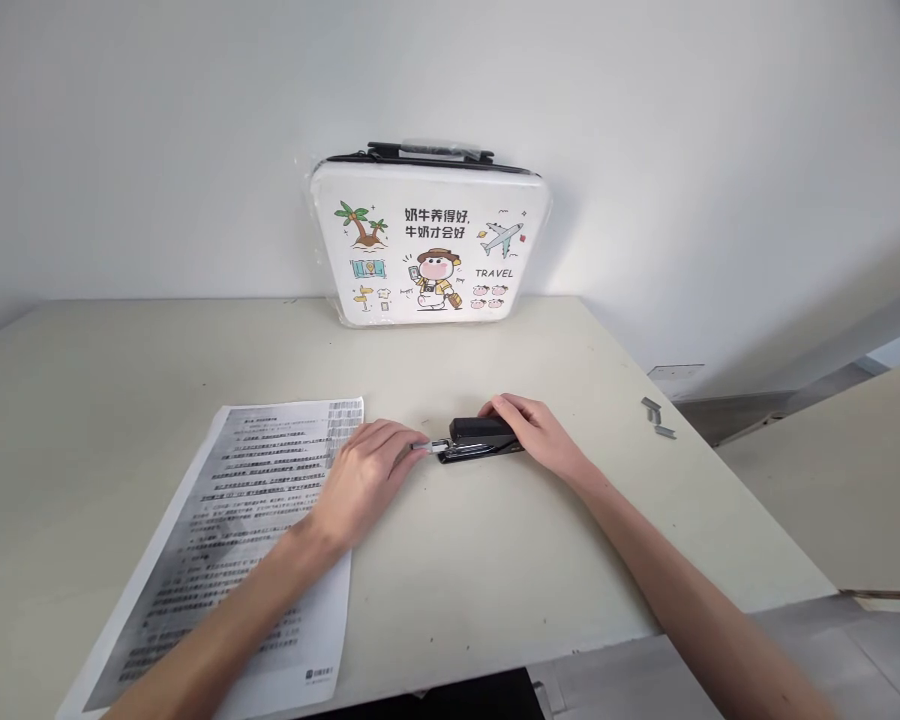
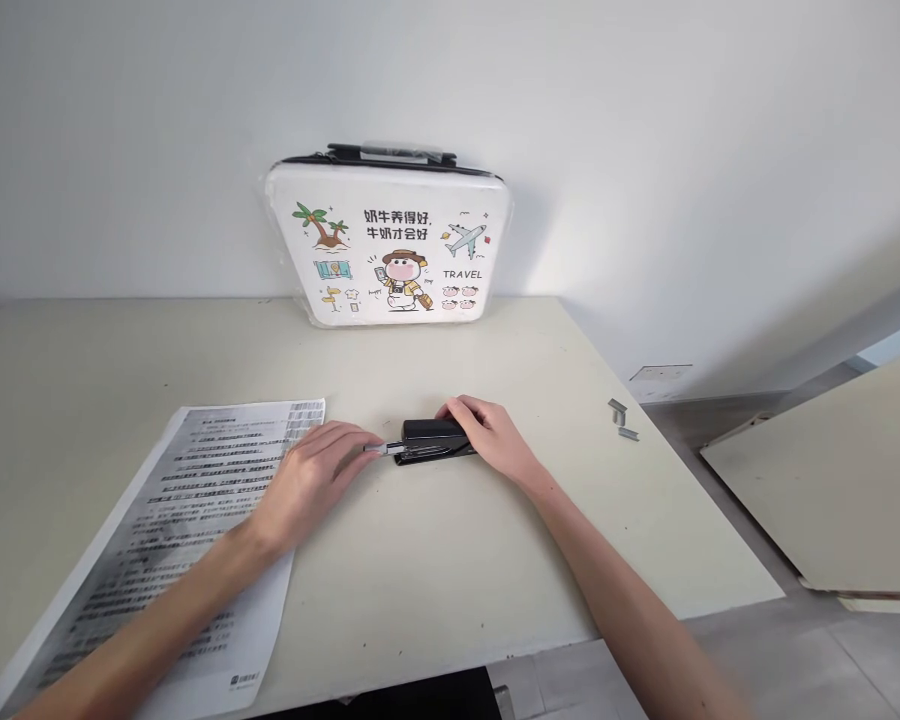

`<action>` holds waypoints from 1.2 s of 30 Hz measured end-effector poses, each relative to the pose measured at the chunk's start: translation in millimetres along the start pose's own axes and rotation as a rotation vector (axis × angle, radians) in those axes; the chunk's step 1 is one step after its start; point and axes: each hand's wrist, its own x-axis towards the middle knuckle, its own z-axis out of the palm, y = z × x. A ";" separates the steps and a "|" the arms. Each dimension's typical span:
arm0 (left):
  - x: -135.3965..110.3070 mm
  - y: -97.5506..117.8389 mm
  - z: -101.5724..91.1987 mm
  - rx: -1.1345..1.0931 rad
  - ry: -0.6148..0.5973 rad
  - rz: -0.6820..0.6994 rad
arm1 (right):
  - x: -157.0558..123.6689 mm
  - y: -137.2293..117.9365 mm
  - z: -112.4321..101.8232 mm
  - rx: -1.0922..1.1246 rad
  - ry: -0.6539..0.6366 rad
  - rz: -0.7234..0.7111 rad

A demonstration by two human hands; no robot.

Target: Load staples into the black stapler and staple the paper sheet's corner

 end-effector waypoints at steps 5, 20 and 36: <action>-1.6 4.0 3.0 -0.021 -0.031 -0.054 | 0.0 0.1 0.3 0.004 -0.004 0.009; 0.4 -16.9 -22.1 -0.322 -0.320 0.096 | -2.7 2.4 7.8 0.067 -0.012 -0.030; -5.4 -6.4 -4.6 -0.064 -0.263 0.187 | -15.3 1.2 17.9 0.096 -0.253 -0.130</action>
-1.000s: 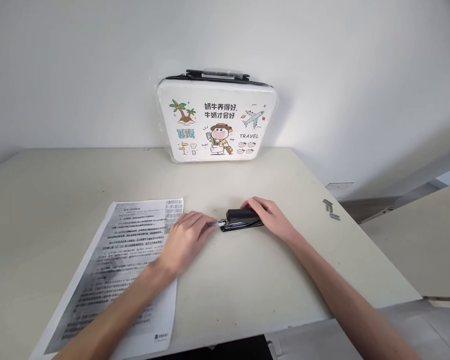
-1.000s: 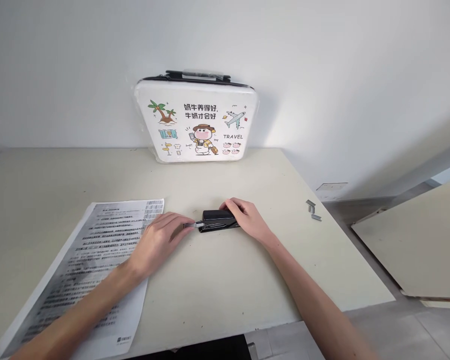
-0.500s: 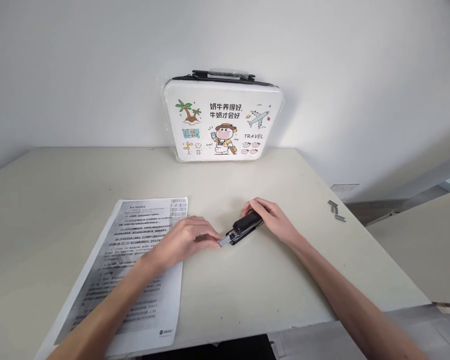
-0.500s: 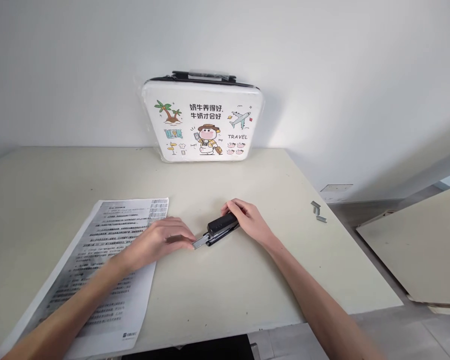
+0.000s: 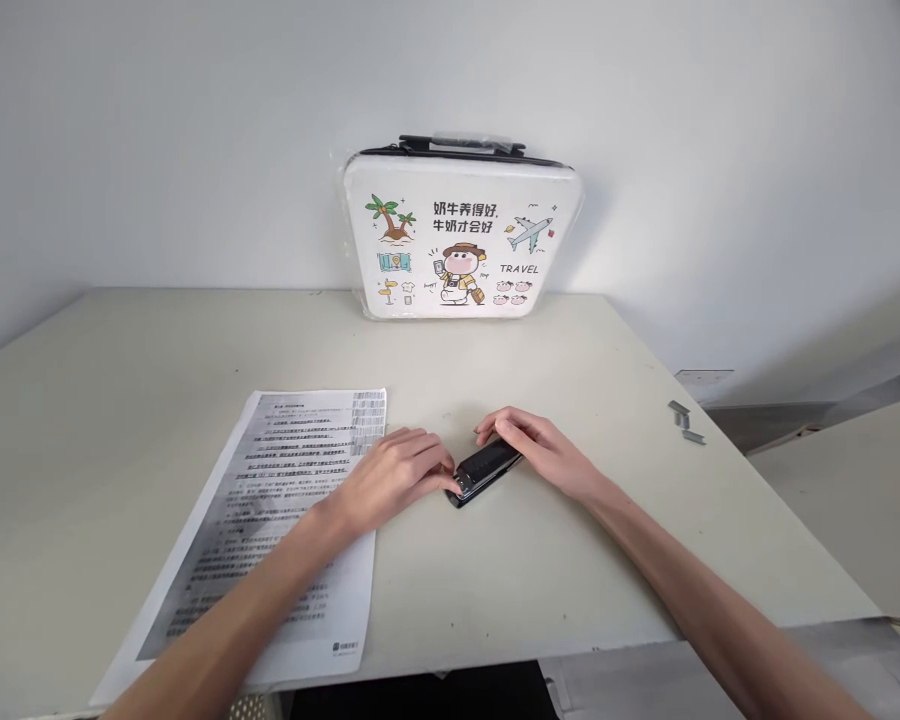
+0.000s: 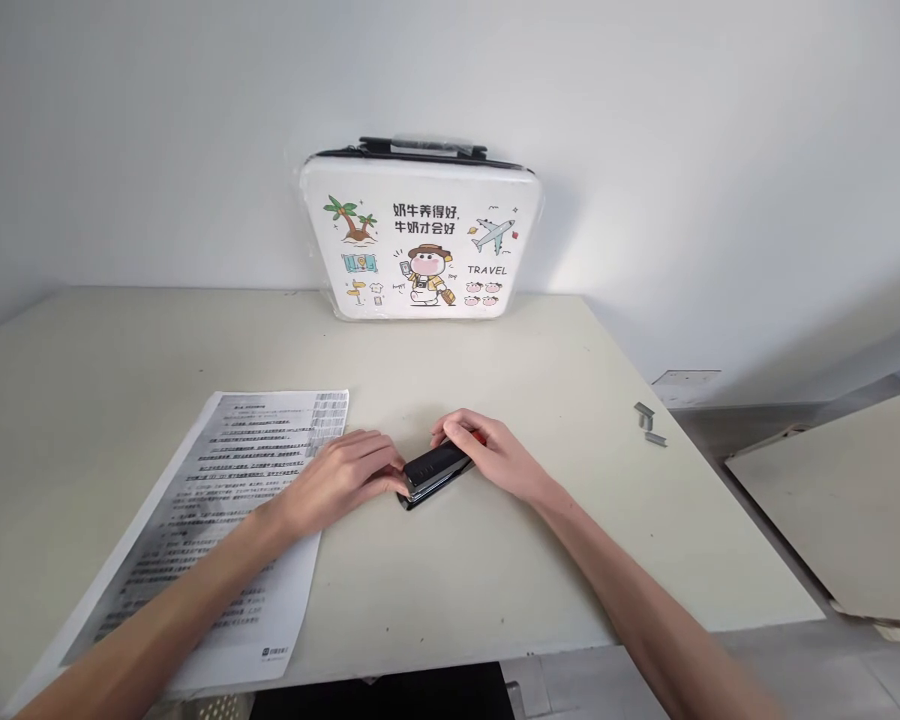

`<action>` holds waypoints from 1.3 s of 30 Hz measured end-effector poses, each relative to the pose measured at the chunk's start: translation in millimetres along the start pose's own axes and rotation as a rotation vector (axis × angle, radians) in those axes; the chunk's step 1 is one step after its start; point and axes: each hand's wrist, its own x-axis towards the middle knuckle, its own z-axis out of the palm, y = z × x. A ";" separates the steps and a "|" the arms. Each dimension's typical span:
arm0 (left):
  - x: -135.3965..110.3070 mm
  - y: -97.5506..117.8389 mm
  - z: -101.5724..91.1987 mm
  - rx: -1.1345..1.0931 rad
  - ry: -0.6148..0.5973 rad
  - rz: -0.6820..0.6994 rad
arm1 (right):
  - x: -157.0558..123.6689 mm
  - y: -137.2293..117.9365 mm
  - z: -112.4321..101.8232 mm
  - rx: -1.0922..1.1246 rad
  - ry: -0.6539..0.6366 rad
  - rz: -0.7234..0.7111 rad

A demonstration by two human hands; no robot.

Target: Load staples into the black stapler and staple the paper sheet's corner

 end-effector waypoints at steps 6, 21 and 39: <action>-0.5 -4.3 3.6 0.046 -0.006 -0.030 | -1.0 6.1 -2.0 -0.092 -0.061 -0.112; -150.6 44.0 -92.8 0.260 -0.296 -0.303 | -4.2 4.9 5.4 -0.010 -0.017 -0.021; -154.1 124.8 -26.7 0.323 -0.146 -0.297 | -4.7 -3.5 13.9 -0.065 0.054 -0.020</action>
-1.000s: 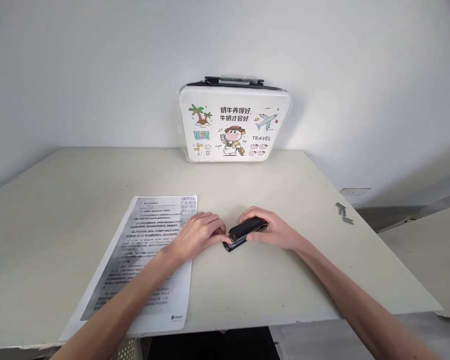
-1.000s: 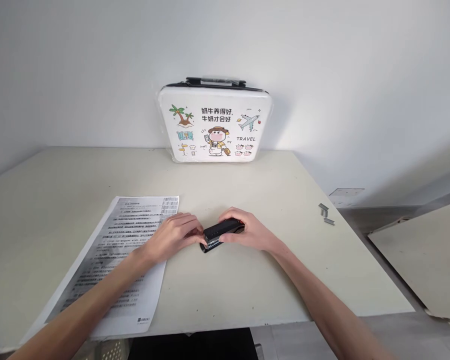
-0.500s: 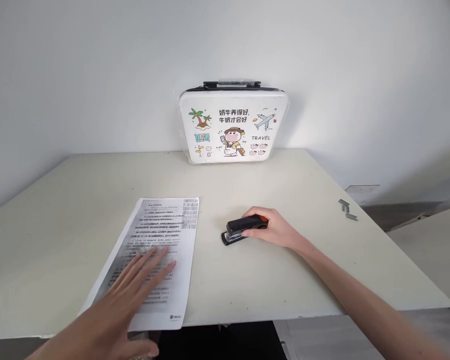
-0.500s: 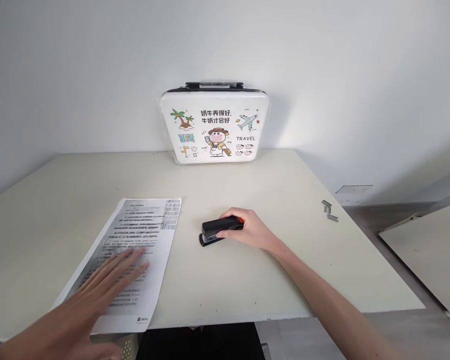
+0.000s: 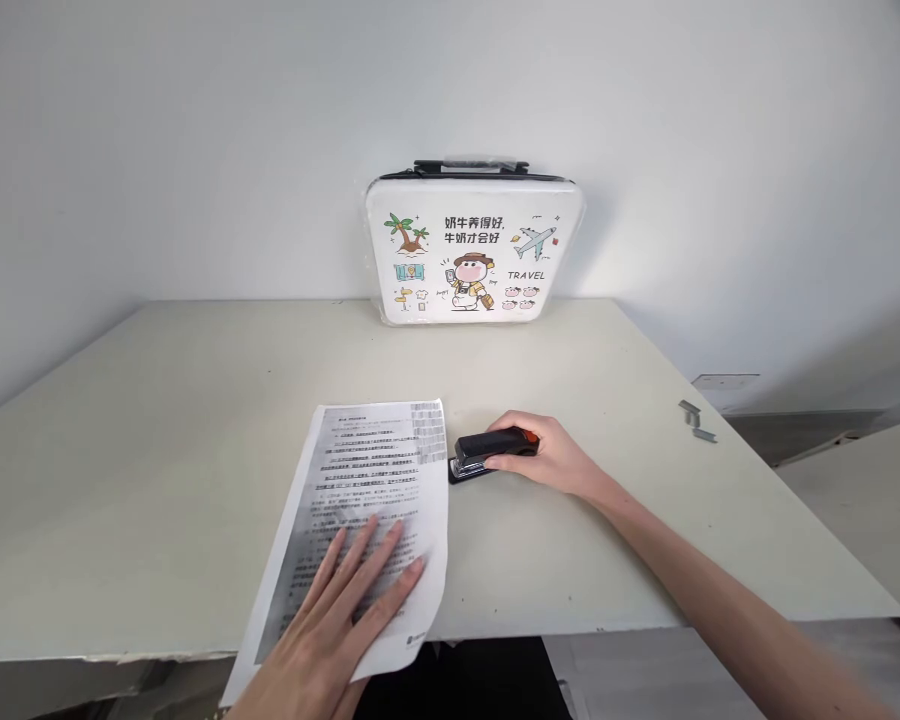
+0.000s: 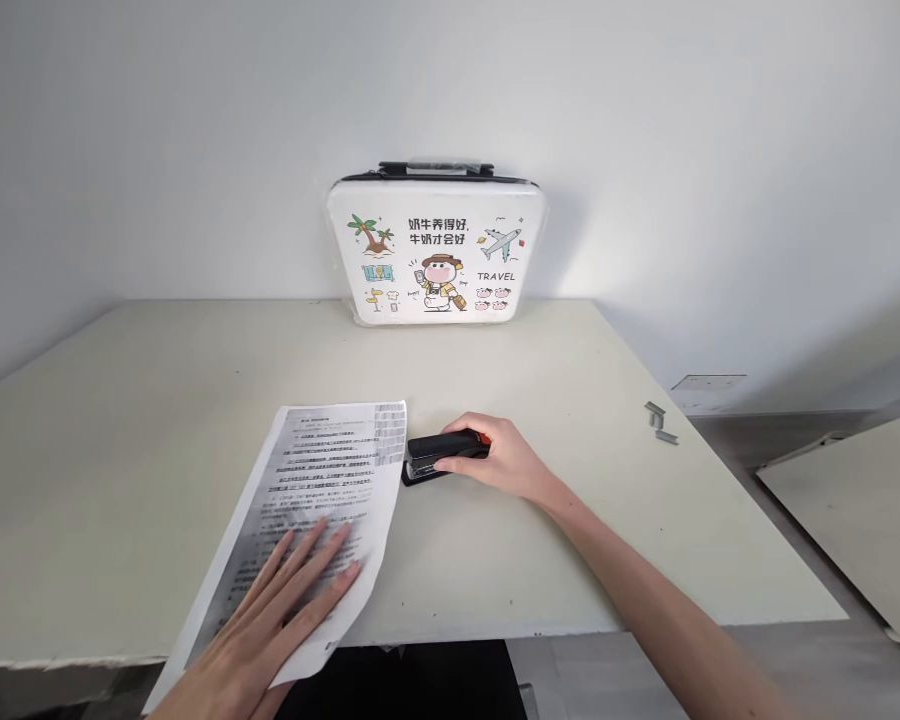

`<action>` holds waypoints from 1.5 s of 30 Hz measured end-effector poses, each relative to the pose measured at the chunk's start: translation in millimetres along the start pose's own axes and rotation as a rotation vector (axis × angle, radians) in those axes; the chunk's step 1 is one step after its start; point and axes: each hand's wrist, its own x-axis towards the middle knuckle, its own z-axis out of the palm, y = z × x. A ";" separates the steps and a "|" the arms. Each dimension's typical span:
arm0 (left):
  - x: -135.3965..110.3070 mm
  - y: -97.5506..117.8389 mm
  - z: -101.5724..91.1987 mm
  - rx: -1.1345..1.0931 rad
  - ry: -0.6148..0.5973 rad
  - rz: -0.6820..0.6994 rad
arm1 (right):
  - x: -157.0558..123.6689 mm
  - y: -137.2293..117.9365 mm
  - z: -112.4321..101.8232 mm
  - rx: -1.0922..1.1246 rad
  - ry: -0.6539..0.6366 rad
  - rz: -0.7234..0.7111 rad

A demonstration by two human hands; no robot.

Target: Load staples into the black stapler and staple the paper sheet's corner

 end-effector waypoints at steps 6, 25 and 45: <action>8.3 8.3 16.1 0.019 -0.015 0.041 | 0.7 0.0 2.1 0.001 0.069 0.012; 119.1 -53.0 0.2 -0.214 -0.093 -0.046 | -0.2 6.4 -10.2 -0.096 0.047 -0.071; 185.1 -53.7 48.3 -0.207 -0.067 0.100 | 6.7 -2.6 -10.2 -0.188 0.115 0.019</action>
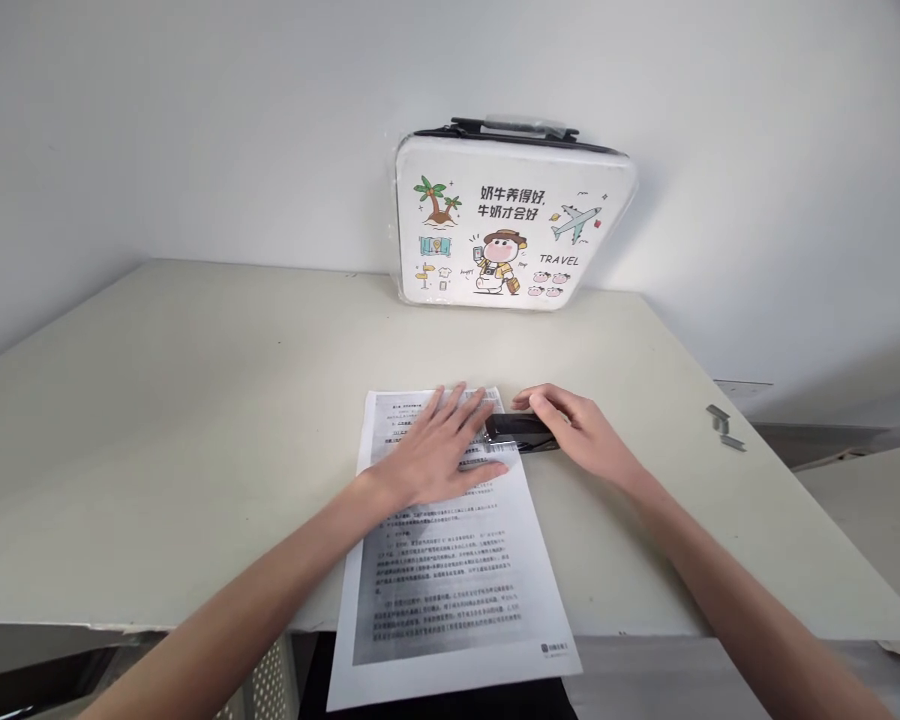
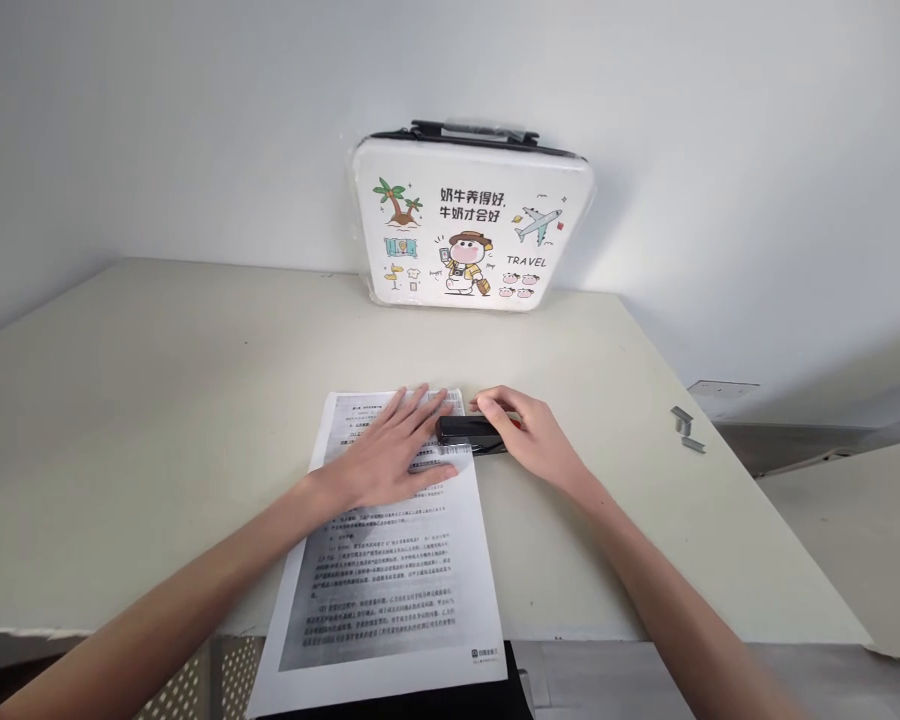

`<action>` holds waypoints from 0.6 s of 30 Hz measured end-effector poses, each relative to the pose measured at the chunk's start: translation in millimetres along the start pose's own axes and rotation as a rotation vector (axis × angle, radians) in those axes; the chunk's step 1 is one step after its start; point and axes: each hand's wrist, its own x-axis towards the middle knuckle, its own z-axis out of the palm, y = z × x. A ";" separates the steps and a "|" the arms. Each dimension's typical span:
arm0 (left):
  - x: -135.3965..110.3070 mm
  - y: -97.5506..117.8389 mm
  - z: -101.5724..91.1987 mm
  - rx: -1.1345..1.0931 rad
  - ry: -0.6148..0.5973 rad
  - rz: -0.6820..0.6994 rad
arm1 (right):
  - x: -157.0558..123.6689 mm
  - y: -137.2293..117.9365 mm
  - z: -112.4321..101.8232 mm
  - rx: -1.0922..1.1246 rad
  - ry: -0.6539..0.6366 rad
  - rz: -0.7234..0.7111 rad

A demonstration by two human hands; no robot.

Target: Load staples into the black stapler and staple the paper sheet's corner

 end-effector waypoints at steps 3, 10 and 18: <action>-0.1 -1.1 2.2 0.002 0.007 0.006 | 5.0 -15.1 3.2 -0.098 -0.001 0.003; 2.1 -1.4 1.0 -0.043 0.031 0.042 | 19.4 -50.8 21.3 -0.269 -0.094 -0.079; 2.4 -0.2 5.0 -0.044 0.076 0.068 | 22.1 -49.1 31.4 -0.389 -0.181 -0.057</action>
